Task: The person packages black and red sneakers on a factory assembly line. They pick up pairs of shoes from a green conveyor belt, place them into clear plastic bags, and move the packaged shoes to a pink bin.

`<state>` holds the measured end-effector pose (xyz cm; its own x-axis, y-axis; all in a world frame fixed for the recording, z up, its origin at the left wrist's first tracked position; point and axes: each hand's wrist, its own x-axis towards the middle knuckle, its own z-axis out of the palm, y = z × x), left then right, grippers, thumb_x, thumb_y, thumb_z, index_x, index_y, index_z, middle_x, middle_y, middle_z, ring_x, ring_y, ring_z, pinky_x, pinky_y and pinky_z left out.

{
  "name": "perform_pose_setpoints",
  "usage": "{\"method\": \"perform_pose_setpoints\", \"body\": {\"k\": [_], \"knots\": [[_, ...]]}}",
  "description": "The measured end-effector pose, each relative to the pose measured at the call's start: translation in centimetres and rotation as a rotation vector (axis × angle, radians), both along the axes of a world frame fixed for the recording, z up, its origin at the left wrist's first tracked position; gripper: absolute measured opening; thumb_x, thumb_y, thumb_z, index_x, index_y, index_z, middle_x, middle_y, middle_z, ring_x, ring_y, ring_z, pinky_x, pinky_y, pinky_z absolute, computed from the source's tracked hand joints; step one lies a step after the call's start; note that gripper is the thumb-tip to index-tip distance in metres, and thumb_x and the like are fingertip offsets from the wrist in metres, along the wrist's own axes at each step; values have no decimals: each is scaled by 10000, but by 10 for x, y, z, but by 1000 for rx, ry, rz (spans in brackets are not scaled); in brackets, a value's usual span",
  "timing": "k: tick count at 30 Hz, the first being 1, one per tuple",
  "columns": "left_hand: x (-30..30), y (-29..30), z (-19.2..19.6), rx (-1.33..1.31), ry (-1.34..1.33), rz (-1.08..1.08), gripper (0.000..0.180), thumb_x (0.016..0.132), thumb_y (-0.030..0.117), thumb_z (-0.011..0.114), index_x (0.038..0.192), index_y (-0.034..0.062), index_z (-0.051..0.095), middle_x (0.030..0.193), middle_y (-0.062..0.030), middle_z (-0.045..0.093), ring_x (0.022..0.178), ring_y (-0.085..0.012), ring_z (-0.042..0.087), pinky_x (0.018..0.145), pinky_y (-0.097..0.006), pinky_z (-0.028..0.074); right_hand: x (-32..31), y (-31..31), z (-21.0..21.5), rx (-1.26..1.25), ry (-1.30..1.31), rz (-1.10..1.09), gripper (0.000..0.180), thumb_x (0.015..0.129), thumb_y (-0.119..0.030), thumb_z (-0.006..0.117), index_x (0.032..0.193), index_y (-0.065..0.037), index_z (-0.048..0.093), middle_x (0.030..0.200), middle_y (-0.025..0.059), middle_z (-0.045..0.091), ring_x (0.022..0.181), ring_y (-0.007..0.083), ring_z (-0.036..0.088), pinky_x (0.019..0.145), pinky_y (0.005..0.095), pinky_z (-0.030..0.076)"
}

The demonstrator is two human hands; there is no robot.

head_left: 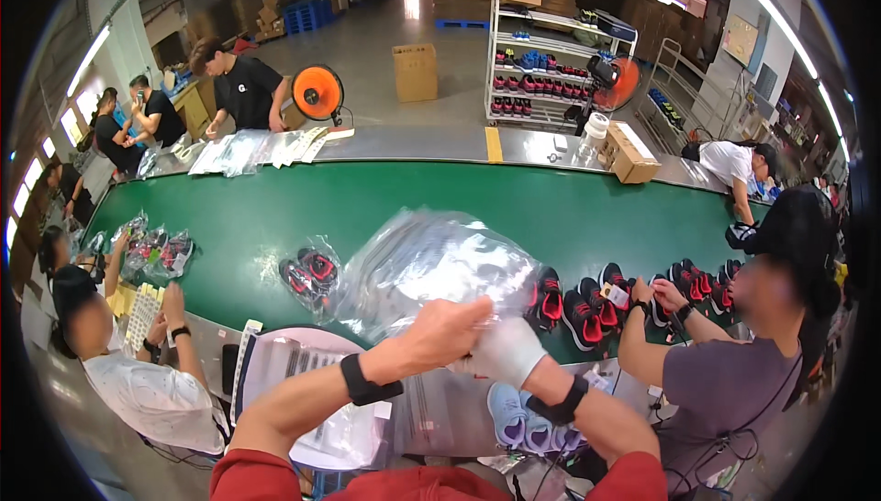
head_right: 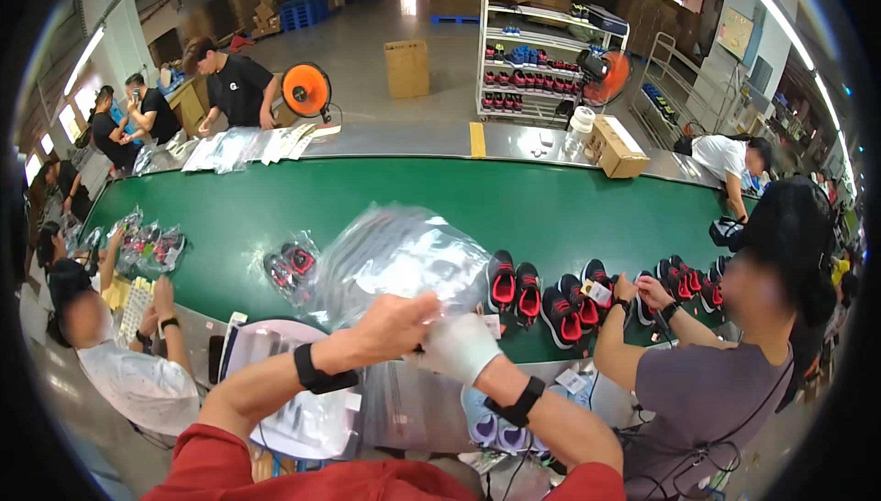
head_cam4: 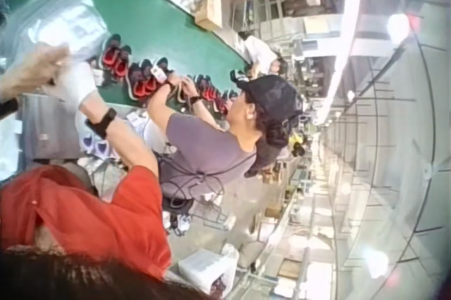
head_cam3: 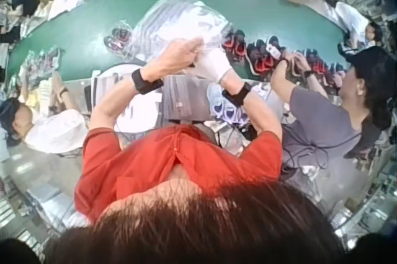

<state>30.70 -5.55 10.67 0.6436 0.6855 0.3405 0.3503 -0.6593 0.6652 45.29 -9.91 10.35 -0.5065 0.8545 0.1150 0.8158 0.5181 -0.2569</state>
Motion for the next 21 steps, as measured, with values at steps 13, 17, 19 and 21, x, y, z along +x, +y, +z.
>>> {"method": "perform_pose_setpoints", "body": {"k": [13,17,19,21], "knots": [[57,-5,28,236,234,-289,99,774,108,547,829,28,528,564,-191,542,556,-387,576,501,-462,452,-3,-4,-70,152,276,310,318,765,-403,593,797,-91,643,718,119,589,637,248,611,586,371,504],[-42,0,-14,233,205,133,69,778,90,549,839,66,527,555,-162,537,489,-338,573,433,-438,443,-8,-3,-22,-156,139,-15,306,777,-361,583,883,-78,631,740,102,579,692,253,600,636,349,503],[-20,-51,-41,220,-24,110,63,774,75,560,826,79,524,562,-158,527,499,-310,581,444,-418,448,-23,15,-98,-118,522,-121,277,786,-302,570,879,-50,636,737,124,594,615,294,608,563,364,512],[-5,-75,-55,134,-56,17,68,791,97,573,839,66,537,586,-164,518,573,-323,592,496,-401,439,-31,11,-116,-13,489,-87,262,779,-282,569,864,-46,641,743,125,602,626,295,613,569,365,514]]}}
